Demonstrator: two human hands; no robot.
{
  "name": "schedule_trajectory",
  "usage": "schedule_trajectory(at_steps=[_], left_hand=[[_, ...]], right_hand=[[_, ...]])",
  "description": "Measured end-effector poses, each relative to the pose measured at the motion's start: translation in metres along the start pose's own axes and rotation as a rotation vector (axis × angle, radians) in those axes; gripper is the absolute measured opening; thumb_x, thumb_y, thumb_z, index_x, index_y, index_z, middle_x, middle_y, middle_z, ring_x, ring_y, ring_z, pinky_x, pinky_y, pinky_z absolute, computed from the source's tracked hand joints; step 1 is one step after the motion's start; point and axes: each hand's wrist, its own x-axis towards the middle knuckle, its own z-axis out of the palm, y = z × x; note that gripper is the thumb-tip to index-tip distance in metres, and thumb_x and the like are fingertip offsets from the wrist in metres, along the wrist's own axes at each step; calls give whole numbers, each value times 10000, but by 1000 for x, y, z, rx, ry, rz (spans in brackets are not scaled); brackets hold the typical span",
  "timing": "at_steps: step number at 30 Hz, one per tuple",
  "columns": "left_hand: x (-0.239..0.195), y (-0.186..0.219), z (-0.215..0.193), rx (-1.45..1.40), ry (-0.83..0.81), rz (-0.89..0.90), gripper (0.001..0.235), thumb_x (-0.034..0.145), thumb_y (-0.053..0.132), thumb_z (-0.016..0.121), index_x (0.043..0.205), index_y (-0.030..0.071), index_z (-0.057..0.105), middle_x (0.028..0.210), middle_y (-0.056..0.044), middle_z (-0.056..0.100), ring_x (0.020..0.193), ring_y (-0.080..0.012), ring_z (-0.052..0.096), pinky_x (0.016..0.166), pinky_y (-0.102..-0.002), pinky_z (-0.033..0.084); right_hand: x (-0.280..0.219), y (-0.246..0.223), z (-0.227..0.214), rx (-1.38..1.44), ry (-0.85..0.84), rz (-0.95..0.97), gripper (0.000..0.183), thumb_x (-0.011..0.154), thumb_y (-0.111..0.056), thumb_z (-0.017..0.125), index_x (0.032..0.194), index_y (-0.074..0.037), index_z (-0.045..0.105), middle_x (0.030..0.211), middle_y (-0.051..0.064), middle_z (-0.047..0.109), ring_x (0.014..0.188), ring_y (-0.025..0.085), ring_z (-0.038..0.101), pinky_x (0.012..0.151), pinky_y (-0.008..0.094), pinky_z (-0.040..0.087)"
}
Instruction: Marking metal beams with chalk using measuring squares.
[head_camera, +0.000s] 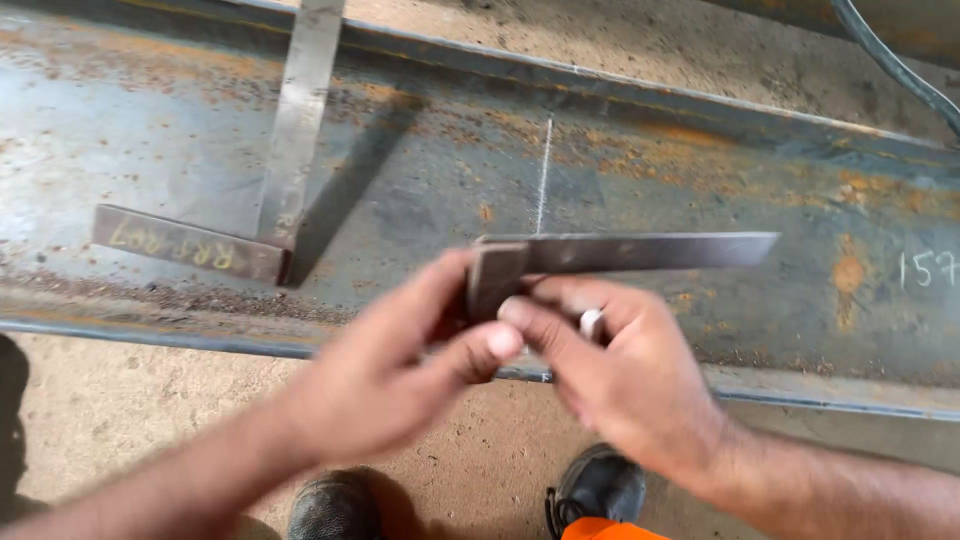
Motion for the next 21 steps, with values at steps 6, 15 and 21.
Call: schedule_trajectory(at_steps=[6, 15, 21], left_hand=[[-19, 21, -5, 267, -79, -169, 283, 1040, 245, 620, 1227, 34, 601, 1016, -118, 625, 884, -204, 634, 770, -331, 592], [1, -3, 15, 730, -605, -293, 288, 1005, 289, 643, 1207, 86, 679, 1073, -67, 575, 901, -244, 695, 781, -385, 593], [10, -68, 10, 1006, -430, 393, 407, 766, 92, 700, 1154, -30, 698, 880, -87, 516, 827, -265, 633, 692, -388, 559]], right_hand=[[-31, -47, -35, -687, -334, 118, 252, 922, -254, 723, 1138, -177, 827, 648, -28, 653, 553, 77, 478, 488, 277, 415], [-23, -14, -123, -169, -143, -175, 444, 1026, -90, 552, 1449, 16, 467, 1173, 180, 704, 1015, 229, 712, 851, 366, 589], [-59, 58, -166, -67, 145, -29, 368, 1057, -97, 530, 1396, 46, 531, 1212, 263, 724, 1029, 334, 772, 866, 468, 610]])
